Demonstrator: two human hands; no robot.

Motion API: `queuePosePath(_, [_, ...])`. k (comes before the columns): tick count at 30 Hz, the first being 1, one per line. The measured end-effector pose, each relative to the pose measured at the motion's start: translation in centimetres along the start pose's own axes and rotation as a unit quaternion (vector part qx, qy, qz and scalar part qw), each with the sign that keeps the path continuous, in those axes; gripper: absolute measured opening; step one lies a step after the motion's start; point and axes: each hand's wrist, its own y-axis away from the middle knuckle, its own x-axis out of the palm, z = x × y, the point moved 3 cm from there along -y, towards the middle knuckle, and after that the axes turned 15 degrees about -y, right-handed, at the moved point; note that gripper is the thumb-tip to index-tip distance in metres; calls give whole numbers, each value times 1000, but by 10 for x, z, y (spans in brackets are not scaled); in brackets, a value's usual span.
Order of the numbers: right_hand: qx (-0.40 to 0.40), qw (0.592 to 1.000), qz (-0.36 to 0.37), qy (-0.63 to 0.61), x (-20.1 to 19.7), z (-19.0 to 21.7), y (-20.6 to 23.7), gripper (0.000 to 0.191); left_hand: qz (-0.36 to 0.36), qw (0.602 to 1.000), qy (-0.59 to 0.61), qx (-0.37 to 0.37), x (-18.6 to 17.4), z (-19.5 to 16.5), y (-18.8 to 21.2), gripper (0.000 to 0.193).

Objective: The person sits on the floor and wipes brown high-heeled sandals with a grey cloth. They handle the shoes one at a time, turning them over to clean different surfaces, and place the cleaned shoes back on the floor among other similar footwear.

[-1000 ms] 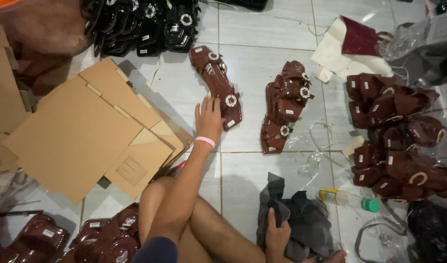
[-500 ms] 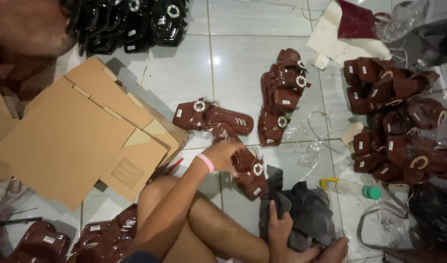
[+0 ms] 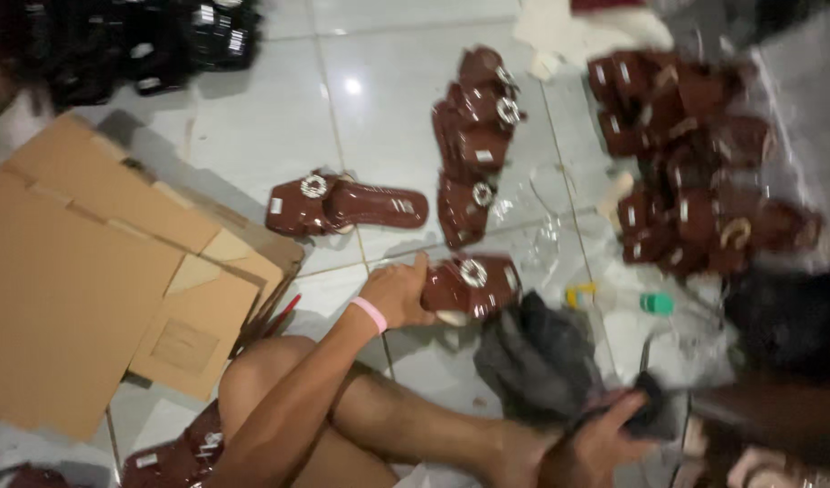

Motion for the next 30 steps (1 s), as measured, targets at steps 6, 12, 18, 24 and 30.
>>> queuePosePath(6, [-166,902,220,333,55,13,-82,47,-3,995,84,56,14,5,-43,76])
queuePosePath(12, [-264,882,276,274,90,14,-78,42,57,979,193,14,14,15,-59,61])
queuePosePath(18, [-272,911,191,246,81,-25,-89,51,78,935,345,3,29,8,-68,83])
queuePosePath(24, [-120,930,136,319,83,-50,-96,46,121,815,562,68,44,-11,-74,75])
queuePosePath(30, [37,997,21,66,73,-49,-100,34,123,666,720,149,27,-18,-63,50])
